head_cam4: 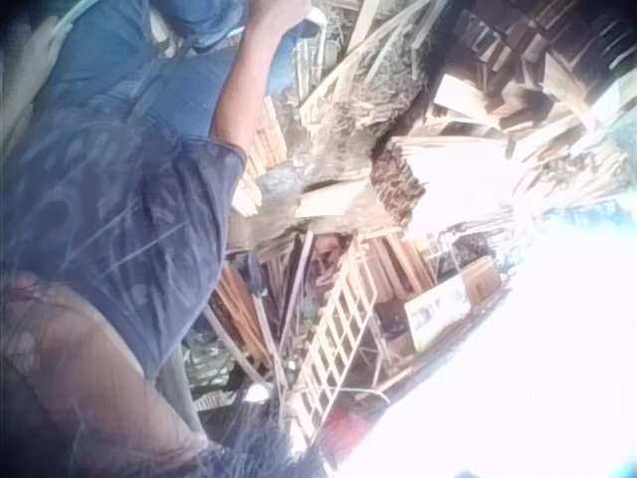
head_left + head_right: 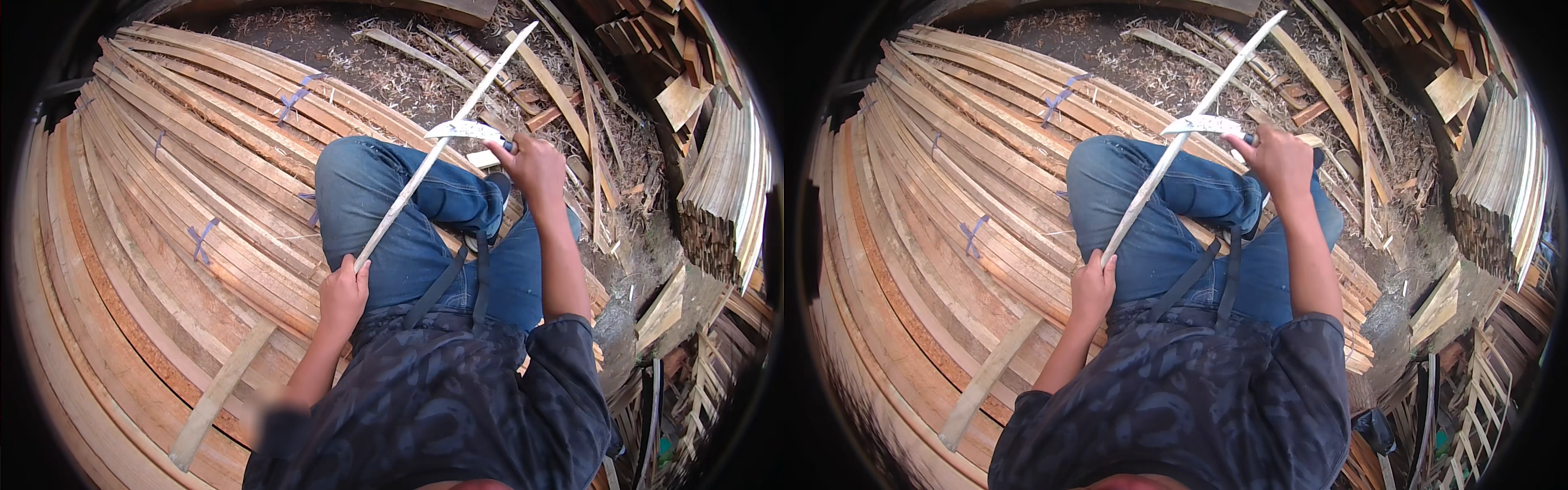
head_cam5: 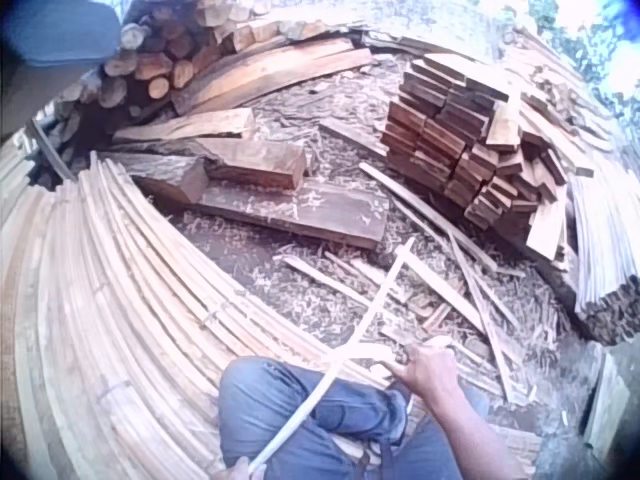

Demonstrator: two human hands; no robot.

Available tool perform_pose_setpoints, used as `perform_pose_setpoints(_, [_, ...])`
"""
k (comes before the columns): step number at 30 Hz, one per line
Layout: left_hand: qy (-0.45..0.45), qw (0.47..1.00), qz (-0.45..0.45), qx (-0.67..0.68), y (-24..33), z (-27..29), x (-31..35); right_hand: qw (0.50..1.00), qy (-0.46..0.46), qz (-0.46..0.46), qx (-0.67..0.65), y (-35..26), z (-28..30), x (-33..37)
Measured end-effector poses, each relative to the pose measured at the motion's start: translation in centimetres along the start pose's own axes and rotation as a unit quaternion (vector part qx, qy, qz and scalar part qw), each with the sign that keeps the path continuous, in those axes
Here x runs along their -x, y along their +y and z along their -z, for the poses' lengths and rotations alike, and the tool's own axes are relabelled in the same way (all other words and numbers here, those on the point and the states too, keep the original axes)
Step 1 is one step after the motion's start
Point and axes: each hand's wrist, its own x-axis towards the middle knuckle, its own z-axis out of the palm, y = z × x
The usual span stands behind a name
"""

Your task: The person sits on the ground and uses a curved knife to shave and smooth a long, thin piece of wood held between their legs. They repeatedly scrape the blade along the wood's surface to remove thin layers and refine its shape.

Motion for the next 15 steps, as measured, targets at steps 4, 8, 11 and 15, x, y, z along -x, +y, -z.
perform_pose_setpoints(4, [0.014, 0.999, -0.017, -0.035, 0.4, -0.2, -0.8, 0.995, -0.023, -0.075, -0.056, -2.1, -0.8, 0.3])
perform_pose_setpoints(8, [0.003, 1.000, -0.008, -0.013, 0.1, -0.8, -1.2, 0.988, -0.105, 0.069, -0.094, -7.4, -0.5, 4.6])
perform_pose_setpoints(11, [0.009, 1.000, -0.011, 0.001, 0.0, -0.8, -0.8, 0.989, -0.077, 0.077, -0.097, -6.2, -1.2, 3.4])
perform_pose_setpoints(15, [0.001, 0.999, -0.018, -0.034, 2.1, 0.2, -1.6, 1.000, -0.007, -0.022, -0.012, 1.1, -2.8, -0.9])
